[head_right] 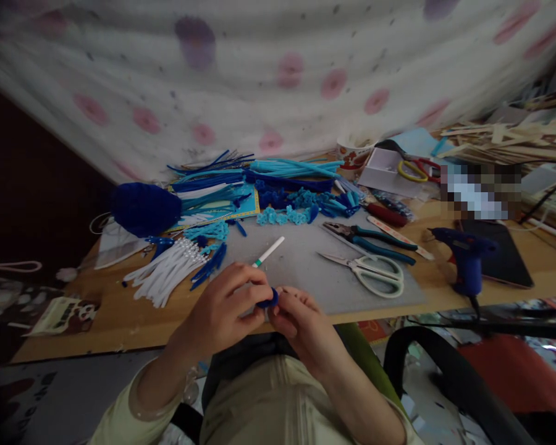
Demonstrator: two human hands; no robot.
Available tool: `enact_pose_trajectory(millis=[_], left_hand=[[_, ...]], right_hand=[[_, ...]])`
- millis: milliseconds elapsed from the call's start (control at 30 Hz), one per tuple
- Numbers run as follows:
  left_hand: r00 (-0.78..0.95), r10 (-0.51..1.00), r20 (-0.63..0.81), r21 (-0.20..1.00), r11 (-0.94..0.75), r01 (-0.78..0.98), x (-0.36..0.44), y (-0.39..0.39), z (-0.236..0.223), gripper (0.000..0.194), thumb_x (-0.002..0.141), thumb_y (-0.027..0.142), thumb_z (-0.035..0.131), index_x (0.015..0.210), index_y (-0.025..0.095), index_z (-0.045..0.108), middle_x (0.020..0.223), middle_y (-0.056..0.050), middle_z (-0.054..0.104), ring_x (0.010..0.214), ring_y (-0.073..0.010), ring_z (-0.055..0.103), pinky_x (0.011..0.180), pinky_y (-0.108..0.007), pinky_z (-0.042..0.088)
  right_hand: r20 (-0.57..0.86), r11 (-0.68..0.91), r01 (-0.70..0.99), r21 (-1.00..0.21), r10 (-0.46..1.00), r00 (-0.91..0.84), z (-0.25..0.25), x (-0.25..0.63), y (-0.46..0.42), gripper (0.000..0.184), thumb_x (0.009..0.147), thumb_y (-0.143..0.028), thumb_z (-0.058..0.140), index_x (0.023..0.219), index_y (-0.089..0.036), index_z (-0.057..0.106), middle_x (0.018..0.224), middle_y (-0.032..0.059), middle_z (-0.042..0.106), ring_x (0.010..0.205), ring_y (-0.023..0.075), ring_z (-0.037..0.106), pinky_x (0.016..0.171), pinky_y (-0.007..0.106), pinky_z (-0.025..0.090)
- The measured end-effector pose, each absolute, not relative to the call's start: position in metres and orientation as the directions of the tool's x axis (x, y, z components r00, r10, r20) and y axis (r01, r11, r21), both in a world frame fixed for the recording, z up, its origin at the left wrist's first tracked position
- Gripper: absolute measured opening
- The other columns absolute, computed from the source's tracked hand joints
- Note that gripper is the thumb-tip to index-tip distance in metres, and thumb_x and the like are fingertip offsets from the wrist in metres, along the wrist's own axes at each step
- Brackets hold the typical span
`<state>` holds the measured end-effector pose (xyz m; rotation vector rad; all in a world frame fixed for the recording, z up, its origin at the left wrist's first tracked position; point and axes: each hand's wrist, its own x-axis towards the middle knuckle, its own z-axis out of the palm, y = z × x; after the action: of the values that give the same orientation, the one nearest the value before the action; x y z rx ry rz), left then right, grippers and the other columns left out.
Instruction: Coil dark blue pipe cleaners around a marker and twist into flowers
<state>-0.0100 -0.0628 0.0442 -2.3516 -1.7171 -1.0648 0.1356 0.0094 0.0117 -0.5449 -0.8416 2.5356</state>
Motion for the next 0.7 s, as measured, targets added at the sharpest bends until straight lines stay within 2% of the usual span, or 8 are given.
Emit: enact_pose_trajectory(millis=[100,200,300,367,433,567,633,700], left_hand=[[0.080,0.865,0.495,0.506,-0.362,0.783,-0.010,-0.061,0.045,0.025,0.079,0.004,0.058,0.099,0.020,0.060,0.094,-0.005,0.062,0.089,-0.0167,0.059,0.081,-0.029,0.049],[-0.235,0.864,0.445,0.757,-0.222,0.615,-0.001,-0.061,0.039,0.031,0.078,0.010,0.065,0.106,0.022,0.058,0.087,0.000,0.061,0.080,-0.0129,0.059,0.076,-0.025,0.048],[-0.532,0.820,0.210,0.953,-0.051,0.298,0.013,-0.062,0.033,0.015,0.081,0.023,0.067,0.090,0.020,0.055,0.077,0.002,0.060,0.070,-0.0116,0.058,0.069,-0.023,0.047],[-0.514,0.858,-0.020,0.998,0.050,0.045,0.019,-0.064,0.032,0.016,0.084,0.031,0.063,0.085,0.020,0.052,0.071,0.002,0.060,0.066,-0.0114,0.058,0.063,-0.023,0.045],[-0.406,0.898,-0.169,0.984,0.127,-0.127,0.019,-0.064,0.034,0.017,0.084,0.034,0.061,0.083,0.019,0.052,0.066,0.003,0.059,0.059,-0.0099,0.055,0.055,-0.020,0.040],[-0.278,0.927,-0.253,0.956,0.196,-0.217,0.010,-0.062,0.037,0.015,0.079,0.031,0.057,0.075,0.016,0.056,0.056,0.005,0.052,0.051,-0.0070,0.041,0.048,-0.019,0.030],[-0.219,0.931,-0.291,0.939,0.234,-0.254,0.006,-0.059,0.036,0.015,0.076,0.029,0.056,0.068,0.016,0.055,0.052,0.005,0.047,0.049,-0.0067,0.037,0.047,-0.020,0.026],[-0.204,0.926,-0.319,0.916,0.245,-0.319,0.005,-0.057,0.034,0.017,0.072,0.030,0.058,0.063,0.016,0.053,0.051,0.006,0.043,0.047,-0.0061,0.034,0.045,-0.020,0.024]], right_hand=[[-0.228,-0.764,-0.281,-0.581,0.484,-0.845,0.012,0.135,0.011,0.032,0.076,-0.036,0.073,0.058,-0.016,0.056,0.043,-0.0093,0.028,0.045,0.0068,0.013,0.043,0.017,0.025],[-0.184,-0.873,-0.313,-0.373,0.400,-0.898,0.009,0.132,0.010,0.024,0.074,-0.027,0.073,0.060,-0.018,0.055,0.044,-0.0119,0.019,0.045,0.0073,0.009,0.052,0.019,0.039],[-0.165,-0.924,-0.281,-0.259,0.329,-0.930,0.004,0.128,0.006,0.022,0.076,-0.025,0.071,0.063,-0.019,0.054,0.047,-0.0126,0.015,0.046,0.0075,0.008,0.065,0.023,0.047],[-0.172,-0.894,-0.299,-0.335,0.370,-0.913,0.001,0.126,0.002,0.025,0.078,-0.032,0.071,0.063,-0.019,0.055,0.047,-0.0113,0.020,0.046,0.0079,0.014,0.065,0.023,0.045],[-0.184,-0.793,-0.326,-0.515,0.474,-0.861,-0.002,0.125,0.000,0.031,0.077,-0.041,0.073,0.063,-0.018,0.056,0.049,-0.0080,0.032,0.049,0.0089,0.025,0.061,0.023,0.041],[-0.118,-0.415,-0.208,-0.886,0.634,-0.764,-0.004,0.129,0.003,0.045,0.082,-0.055,0.063,0.059,-0.018,0.054,0.059,-0.0015,0.047,0.060,0.0127,0.042,0.059,0.025,0.036],[-0.033,-0.196,-0.118,-0.973,0.630,-0.776,-0.002,0.133,0.006,0.048,0.088,-0.056,0.053,0.058,-0.019,0.050,0.060,-0.0008,0.047,0.062,0.0141,0.044,0.061,0.026,0.037],[0.059,0.017,-0.062,-0.998,0.624,-0.779,0.001,0.139,0.009,0.042,0.094,-0.050,0.046,0.066,-0.019,0.053,0.065,0.0002,0.052,0.065,0.0153,0.049,0.063,0.027,0.039]])
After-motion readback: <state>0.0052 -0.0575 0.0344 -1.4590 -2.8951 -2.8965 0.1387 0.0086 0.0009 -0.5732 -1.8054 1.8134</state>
